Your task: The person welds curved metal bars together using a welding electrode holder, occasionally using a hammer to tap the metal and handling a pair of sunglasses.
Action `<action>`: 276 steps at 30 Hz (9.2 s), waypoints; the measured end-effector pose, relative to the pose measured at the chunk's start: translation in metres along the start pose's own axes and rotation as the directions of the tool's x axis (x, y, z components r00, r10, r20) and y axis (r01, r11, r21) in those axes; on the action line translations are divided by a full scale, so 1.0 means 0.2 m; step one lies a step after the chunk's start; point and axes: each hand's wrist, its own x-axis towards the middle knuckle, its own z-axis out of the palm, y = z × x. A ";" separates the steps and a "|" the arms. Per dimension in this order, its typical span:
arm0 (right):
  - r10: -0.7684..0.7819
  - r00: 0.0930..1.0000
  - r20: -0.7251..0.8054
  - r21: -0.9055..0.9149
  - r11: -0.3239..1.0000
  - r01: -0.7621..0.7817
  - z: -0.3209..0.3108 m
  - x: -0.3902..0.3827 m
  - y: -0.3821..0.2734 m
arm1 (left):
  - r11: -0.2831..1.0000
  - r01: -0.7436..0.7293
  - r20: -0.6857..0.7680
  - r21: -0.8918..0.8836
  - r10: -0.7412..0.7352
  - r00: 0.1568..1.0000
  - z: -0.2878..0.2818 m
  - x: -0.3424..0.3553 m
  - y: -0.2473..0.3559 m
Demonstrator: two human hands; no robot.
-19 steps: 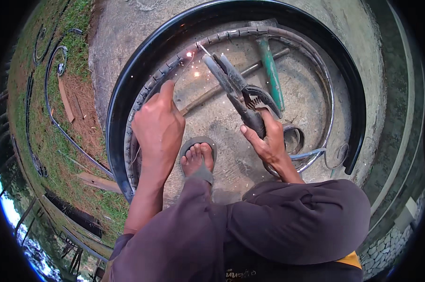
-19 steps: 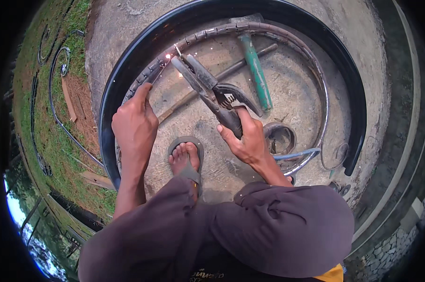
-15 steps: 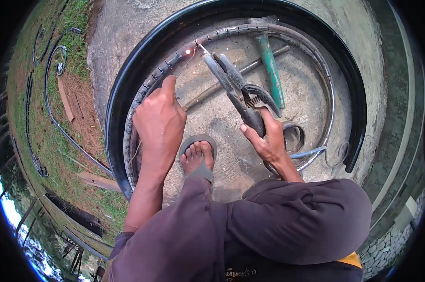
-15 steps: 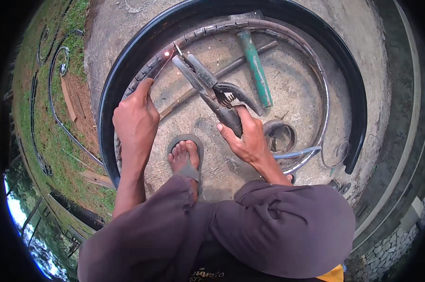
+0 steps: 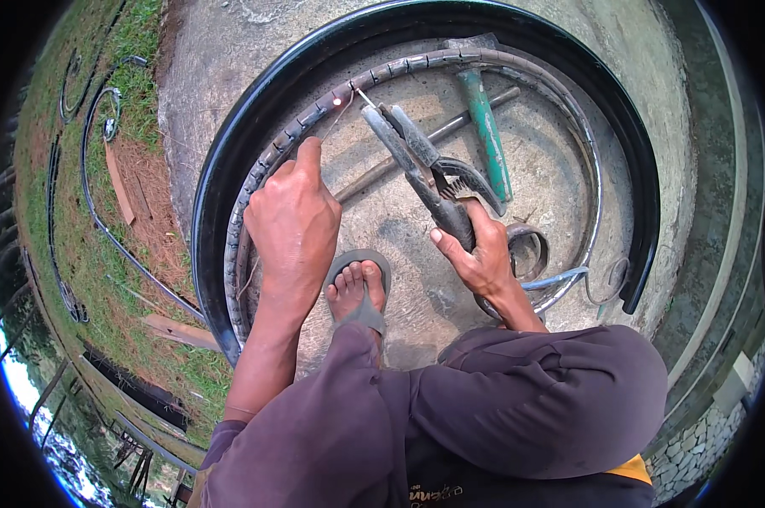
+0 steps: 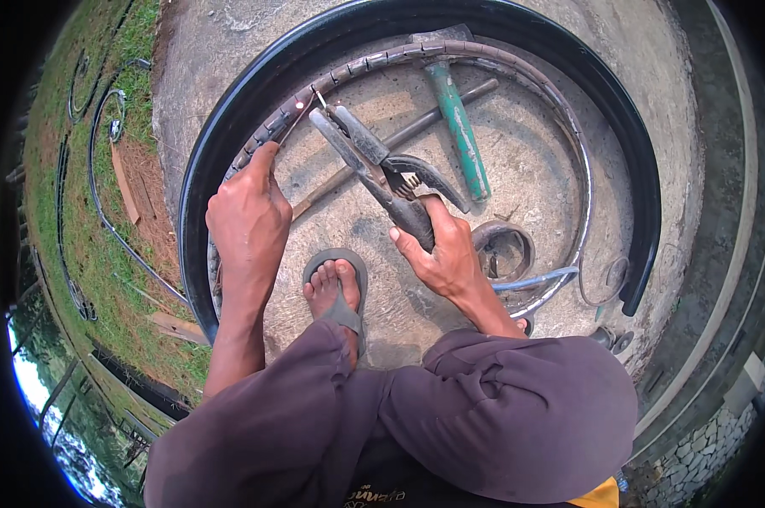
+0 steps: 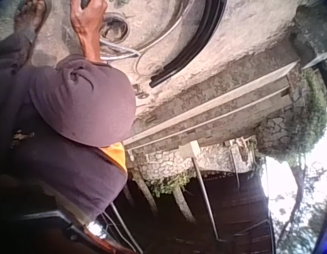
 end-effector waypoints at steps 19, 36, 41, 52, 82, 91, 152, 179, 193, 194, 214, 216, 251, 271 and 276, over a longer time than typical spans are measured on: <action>-0.011 1.000 0.008 0.014 1.000 0.011 0.00 0.02 -0.01 | 0.999 0.029 0.069 -0.038 -0.027 0.997 0.00 0.00 0.00; -0.077 0.997 -0.023 0.052 0.996 0.078 -0.02 0.03 0.01 | 1.000 0.006 0.048 -0.028 -0.005 0.999 -0.02 0.00 -0.01; 0.039 0.997 -0.072 0.074 0.997 -0.034 -0.05 0.02 0.00 | 1.000 -0.011 0.021 -0.021 0.011 1.000 -0.01 0.03 0.02; -0.013 0.992 -0.122 0.100 0.995 0.025 -0.01 0.02 0.04 | 1.000 -0.010 0.056 -0.030 0.012 0.998 0.02 0.09 0.10; 0.004 0.996 -0.094 0.088 0.996 0.004 -0.02 0.05 0.02 | 0.999 -0.045 0.049 -0.025 0.047 0.998 0.06 0.10 0.06; 0.074 0.997 0.014 0.062 0.995 -0.075 -0.05 0.06 0.00 | 0.998 -0.063 0.075 -0.018 0.064 0.995 0.03 0.09 0.06; 0.016 0.997 -0.071 0.116 0.993 -0.008 -0.05 0.07 0.01 | 0.998 -0.016 0.129 -0.056 0.023 0.991 -0.02 0.12 0.11; 0.032 0.998 -0.045 0.049 0.998 -0.030 -0.07 0.05 0.02 | 0.999 -0.008 0.113 -0.048 0.013 0.994 -0.02 0.12 0.11; -0.011 0.998 -0.060 0.059 0.998 0.014 -0.05 0.08 0.03 | 0.999 -0.024 0.126 -0.048 0.030 0.992 -0.02 0.13 0.11; 0.009 1.000 -0.007 0.025 1.000 -0.009 -0.07 0.08 0.01 | 0.999 -0.023 0.124 -0.036 0.027 0.992 -0.02 0.13 0.10; 0.086 0.990 -0.108 0.135 0.988 -0.071 -0.06 0.04 0.08 | 0.997 -0.048 0.092 -0.056 0.053 0.994 0.02 0.16 0.14; 0.045 0.992 -0.115 0.100 0.994 -0.033 -0.05 0.03 0.07 | 0.998 -0.051 0.093 -0.047 0.055 0.994 0.02 0.16 0.15; 0.044 0.997 -0.056 0.058 0.998 -0.040 -0.09 0.08 0.04 | 0.997 -0.076 0.193 -0.017 0.078 0.978 0.04 0.19 0.15; 0.120 0.986 -0.113 0.212 0.973 -0.094 -0.07 0.07 0.09 | 0.991 -0.126 0.101 -0.042 0.130 0.986 0.04 0.20 0.20; 0.119 0.988 -0.102 0.215 0.972 -0.095 -0.07 0.08 0.08 | 0.992 -0.115 0.137 -0.044 0.120 0.983 -0.01 0.16 0.19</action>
